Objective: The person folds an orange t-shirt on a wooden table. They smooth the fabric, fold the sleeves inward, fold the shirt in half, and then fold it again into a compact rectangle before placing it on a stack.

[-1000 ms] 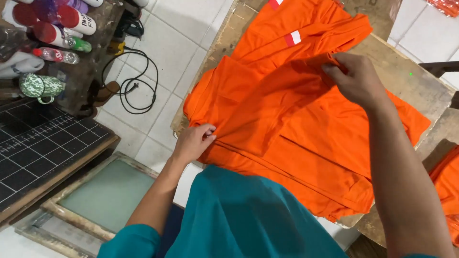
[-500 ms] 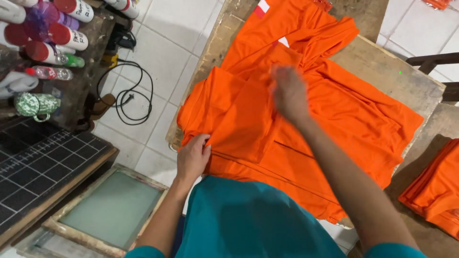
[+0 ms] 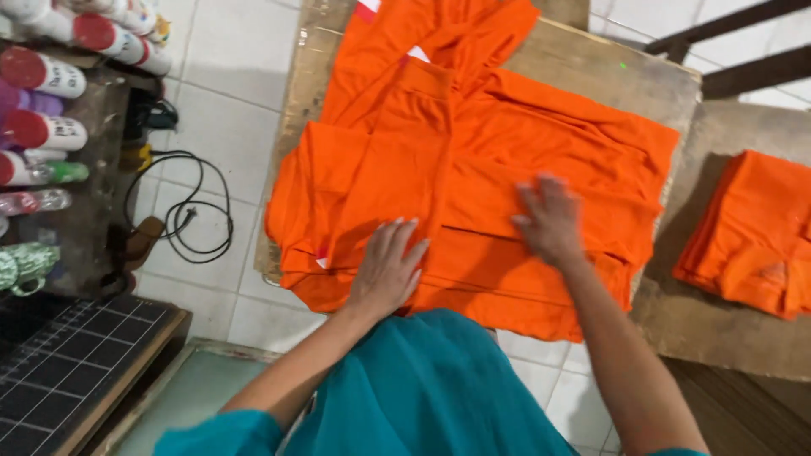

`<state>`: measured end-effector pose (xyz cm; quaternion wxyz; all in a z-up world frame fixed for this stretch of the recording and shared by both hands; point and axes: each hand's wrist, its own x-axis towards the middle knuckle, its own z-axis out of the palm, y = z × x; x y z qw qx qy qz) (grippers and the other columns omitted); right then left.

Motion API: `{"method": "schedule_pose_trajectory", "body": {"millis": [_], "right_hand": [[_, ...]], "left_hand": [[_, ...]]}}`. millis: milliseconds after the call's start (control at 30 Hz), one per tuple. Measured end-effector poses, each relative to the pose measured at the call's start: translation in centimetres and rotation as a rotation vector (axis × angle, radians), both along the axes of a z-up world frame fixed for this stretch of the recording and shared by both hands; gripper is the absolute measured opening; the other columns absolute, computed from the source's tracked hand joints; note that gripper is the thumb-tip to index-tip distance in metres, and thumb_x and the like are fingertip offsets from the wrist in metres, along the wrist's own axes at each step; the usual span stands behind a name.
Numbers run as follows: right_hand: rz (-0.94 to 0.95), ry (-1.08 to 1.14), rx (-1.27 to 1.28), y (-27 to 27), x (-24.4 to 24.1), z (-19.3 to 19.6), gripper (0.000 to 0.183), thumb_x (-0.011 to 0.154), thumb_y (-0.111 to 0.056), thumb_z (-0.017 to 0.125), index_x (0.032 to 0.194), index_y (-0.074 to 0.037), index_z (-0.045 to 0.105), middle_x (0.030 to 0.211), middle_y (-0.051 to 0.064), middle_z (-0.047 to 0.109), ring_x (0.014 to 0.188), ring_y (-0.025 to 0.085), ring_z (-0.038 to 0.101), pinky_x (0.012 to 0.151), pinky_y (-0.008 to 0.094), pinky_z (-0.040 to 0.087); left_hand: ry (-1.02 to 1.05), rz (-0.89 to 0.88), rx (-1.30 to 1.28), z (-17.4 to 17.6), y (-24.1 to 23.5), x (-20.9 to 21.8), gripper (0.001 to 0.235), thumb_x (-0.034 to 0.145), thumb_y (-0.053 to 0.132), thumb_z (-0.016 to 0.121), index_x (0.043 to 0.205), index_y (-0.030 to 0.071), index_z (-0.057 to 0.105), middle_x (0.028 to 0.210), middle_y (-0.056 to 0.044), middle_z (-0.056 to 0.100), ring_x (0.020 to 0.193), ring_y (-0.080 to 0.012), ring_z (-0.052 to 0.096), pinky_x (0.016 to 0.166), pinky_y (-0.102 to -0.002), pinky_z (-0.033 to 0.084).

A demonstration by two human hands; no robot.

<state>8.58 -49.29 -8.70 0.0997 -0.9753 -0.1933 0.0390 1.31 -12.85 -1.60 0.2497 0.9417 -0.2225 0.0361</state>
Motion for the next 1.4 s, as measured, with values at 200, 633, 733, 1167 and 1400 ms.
{"method": "schedule_pose_trajectory", "body": {"millis": [200,633,733,1167,1400], "right_hand": [[-0.310,0.031,-0.166,-11.2,-1.8,1.4,0.070,0.106,-0.053,0.044,0.163,-0.013,0.036,0.166,0.030,0.024,0.152,0.049,0.021,0.113,0.072,0.024],[0.134,-0.008,0.143,-18.2,5.9,-0.6,0.051,0.102,-0.031,0.057,0.148,-0.009,0.053,0.148,0.019,0.042,0.140,0.041,0.038,0.116,0.057,0.030],[0.059,-0.035,0.132,-24.7,5.5,-2.9,0.043,0.093,-0.035,0.069,0.131,-0.016,0.069,0.117,0.007,0.061,0.114,0.032,0.060,0.101,0.046,0.045],[-0.176,0.691,0.087,-26.9,7.2,1.5,0.044,0.083,-0.044,0.073,0.116,-0.017,0.063,0.097,0.018,0.070,0.099,0.041,0.068,0.081,0.052,0.049],[-0.107,0.791,0.112,-24.5,7.7,7.2,0.047,0.089,-0.030,0.066,0.134,-0.019,0.055,0.091,0.016,0.072,0.092,0.037,0.068,0.080,0.047,0.049]], "left_hand": [[0.096,-0.314,0.199,-0.8,-9.7,2.6,0.052,0.083,0.022,0.073,0.134,0.013,0.064,0.151,-0.020,0.047,0.149,-0.0403,0.033,0.118,-0.056,0.031],[0.159,-0.228,0.175,-5.4,-23.4,-3.6,0.056,0.088,0.014,0.062,0.143,0.013,0.052,0.160,-0.015,0.036,0.150,-0.0401,0.025,0.121,-0.063,0.020],[-0.018,-0.225,0.075,-7.4,-27.4,-6.7,0.052,0.087,0.012,0.058,0.139,0.013,0.055,0.156,-0.017,0.042,0.146,-0.0421,0.037,0.118,-0.063,0.031],[0.051,-0.003,-0.145,-6.5,-39.1,-7.6,0.076,0.085,0.009,0.072,0.155,0.020,0.044,0.168,-0.016,0.027,0.153,-0.0437,0.025,0.119,-0.065,0.026],[0.137,0.039,-0.234,-8.6,-40.6,-8.7,0.073,0.074,0.008,0.083,0.142,0.013,0.058,0.164,-0.023,0.029,0.153,-0.0490,0.021,0.122,-0.062,0.025]]}}
